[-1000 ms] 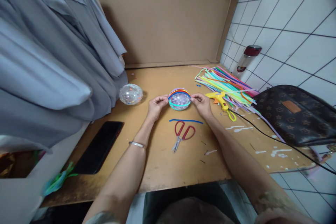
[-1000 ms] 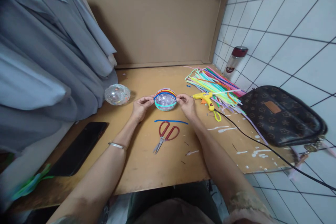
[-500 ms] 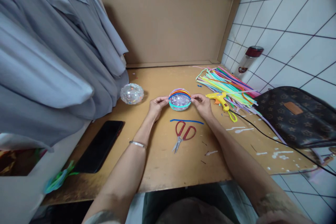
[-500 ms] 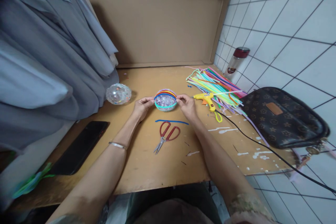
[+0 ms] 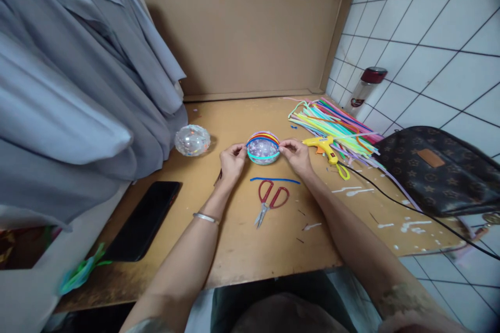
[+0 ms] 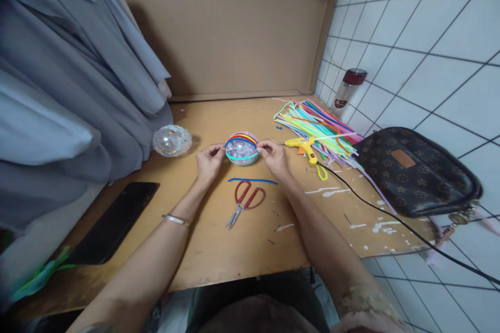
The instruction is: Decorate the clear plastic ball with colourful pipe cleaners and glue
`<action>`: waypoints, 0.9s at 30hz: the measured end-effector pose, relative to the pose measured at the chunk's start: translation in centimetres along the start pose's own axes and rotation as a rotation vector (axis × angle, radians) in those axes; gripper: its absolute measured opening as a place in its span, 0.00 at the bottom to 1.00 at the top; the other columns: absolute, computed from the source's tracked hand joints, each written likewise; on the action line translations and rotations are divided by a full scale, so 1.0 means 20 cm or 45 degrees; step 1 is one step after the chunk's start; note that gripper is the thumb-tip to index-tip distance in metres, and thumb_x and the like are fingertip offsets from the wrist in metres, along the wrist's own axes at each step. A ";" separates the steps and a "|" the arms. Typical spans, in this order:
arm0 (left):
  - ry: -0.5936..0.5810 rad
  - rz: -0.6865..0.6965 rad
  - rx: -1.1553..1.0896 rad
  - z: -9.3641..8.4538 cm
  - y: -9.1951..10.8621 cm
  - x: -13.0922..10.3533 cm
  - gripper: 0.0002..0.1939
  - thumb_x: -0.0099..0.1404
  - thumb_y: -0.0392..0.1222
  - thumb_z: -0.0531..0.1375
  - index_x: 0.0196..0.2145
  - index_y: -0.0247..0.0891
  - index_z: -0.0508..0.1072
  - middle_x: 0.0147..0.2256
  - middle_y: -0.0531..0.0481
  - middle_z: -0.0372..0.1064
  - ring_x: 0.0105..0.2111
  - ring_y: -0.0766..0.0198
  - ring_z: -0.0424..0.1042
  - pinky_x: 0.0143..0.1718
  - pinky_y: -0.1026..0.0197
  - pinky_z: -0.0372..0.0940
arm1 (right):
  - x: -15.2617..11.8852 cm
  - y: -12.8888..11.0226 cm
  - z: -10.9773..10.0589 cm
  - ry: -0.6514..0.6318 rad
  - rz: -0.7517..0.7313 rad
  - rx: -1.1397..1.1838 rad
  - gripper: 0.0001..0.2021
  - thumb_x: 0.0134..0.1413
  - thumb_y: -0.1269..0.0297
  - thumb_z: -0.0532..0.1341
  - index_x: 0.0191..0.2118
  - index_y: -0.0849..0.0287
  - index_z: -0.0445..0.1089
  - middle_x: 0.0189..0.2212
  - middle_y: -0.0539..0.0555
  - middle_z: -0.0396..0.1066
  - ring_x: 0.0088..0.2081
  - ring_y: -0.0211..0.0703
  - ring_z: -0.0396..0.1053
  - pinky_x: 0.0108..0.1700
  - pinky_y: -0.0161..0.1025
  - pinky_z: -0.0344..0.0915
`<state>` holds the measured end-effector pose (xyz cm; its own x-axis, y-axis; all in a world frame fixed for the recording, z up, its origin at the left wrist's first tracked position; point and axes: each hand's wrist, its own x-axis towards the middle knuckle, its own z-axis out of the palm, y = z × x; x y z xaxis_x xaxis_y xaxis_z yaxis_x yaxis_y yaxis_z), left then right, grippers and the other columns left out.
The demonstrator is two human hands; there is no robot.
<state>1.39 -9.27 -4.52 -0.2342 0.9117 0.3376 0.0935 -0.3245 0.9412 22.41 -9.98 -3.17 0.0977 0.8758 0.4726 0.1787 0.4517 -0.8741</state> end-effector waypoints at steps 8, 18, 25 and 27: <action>-0.087 0.294 0.306 0.01 0.04 -0.05 0.14 0.63 0.45 0.56 0.36 0.39 0.81 0.42 0.42 0.79 0.45 0.51 0.77 0.53 0.51 0.67 | -0.01 -0.01 0.00 -0.013 -0.081 -0.065 0.05 0.48 0.61 0.63 0.29 0.56 0.74 0.31 0.51 0.74 0.35 0.43 0.71 0.42 0.42 0.69; -0.093 -0.049 0.600 0.05 0.16 -0.07 0.29 0.58 0.65 0.61 0.42 0.36 0.76 0.37 0.38 0.78 0.40 0.46 0.76 0.42 0.53 0.66 | -0.06 -0.11 0.05 -0.100 -0.292 -0.294 0.05 0.56 0.64 0.61 0.31 0.54 0.73 0.34 0.53 0.71 0.39 0.46 0.70 0.46 0.44 0.68; -0.122 -0.420 0.699 0.10 0.26 -0.08 0.37 0.54 0.67 0.63 0.50 0.35 0.69 0.45 0.36 0.77 0.46 0.46 0.76 0.42 0.55 0.66 | -0.11 -0.15 0.10 -0.155 -0.387 -0.386 0.06 0.57 0.67 0.59 0.31 0.55 0.72 0.36 0.55 0.69 0.41 0.47 0.69 0.47 0.44 0.67; -0.082 -0.438 0.655 0.10 0.24 -0.08 0.36 0.54 0.67 0.63 0.49 0.35 0.69 0.45 0.37 0.77 0.45 0.47 0.76 0.42 0.55 0.66 | -0.10 -0.14 0.11 -0.137 -0.352 -0.291 0.06 0.57 0.66 0.59 0.31 0.54 0.73 0.36 0.54 0.70 0.42 0.46 0.69 0.47 0.44 0.67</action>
<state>4.13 -11.73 -0.53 -0.2768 0.9609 -0.0007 0.4808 0.1392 0.8657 19.54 -12.67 -1.96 -0.0862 0.7445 0.6621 0.3989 0.6347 -0.6618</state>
